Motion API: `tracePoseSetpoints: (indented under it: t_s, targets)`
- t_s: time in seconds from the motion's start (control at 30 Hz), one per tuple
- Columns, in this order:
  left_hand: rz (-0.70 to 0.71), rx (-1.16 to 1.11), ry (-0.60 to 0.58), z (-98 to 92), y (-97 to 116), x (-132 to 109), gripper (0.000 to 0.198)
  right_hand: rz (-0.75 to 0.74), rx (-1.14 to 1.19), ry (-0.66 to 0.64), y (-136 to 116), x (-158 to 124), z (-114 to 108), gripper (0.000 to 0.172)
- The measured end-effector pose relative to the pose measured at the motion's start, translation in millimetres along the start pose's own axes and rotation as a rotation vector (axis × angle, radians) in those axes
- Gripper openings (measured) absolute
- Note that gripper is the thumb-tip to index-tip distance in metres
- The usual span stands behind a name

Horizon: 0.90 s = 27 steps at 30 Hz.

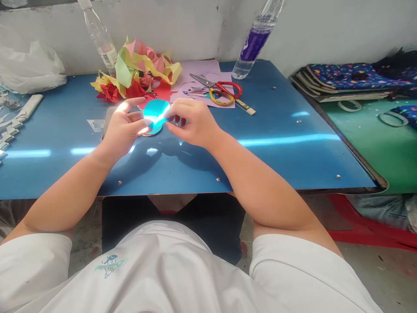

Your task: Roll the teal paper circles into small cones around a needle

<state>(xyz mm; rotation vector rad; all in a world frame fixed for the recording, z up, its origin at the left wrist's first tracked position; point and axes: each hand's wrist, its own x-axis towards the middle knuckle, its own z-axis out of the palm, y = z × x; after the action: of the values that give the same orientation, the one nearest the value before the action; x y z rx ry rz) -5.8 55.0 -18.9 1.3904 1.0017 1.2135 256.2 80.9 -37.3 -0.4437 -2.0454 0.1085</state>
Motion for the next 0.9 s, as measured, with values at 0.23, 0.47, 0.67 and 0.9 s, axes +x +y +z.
tracePoseSetpoints:
  t_s: [0.23, 0.47, 0.67, 0.9]
  targets:
    - [-0.025, 0.025, 0.013, 2.4, 1.3, -1.6, 0.049, 0.133, -0.010, -0.158, 2.9, -1.9, -2.3, 0.014]
    - [0.027, 0.047, 0.044, 6.3, 7.7, -5.6, 0.044, 0.180, 0.021, -0.127, 12.4, -4.8, 4.2, 0.013]
    - [0.071, 0.093, 0.017, 9.3, 6.8, -6.2, 0.021, 0.114, 0.054, -0.044, 1.2, -4.7, 10.2, 0.011]
    - [0.084, 0.010, -0.079, 11.5, 4.2, -9.7, 0.023, 0.281, 0.230, 0.128, -8.1, -6.3, 18.7, 0.038]
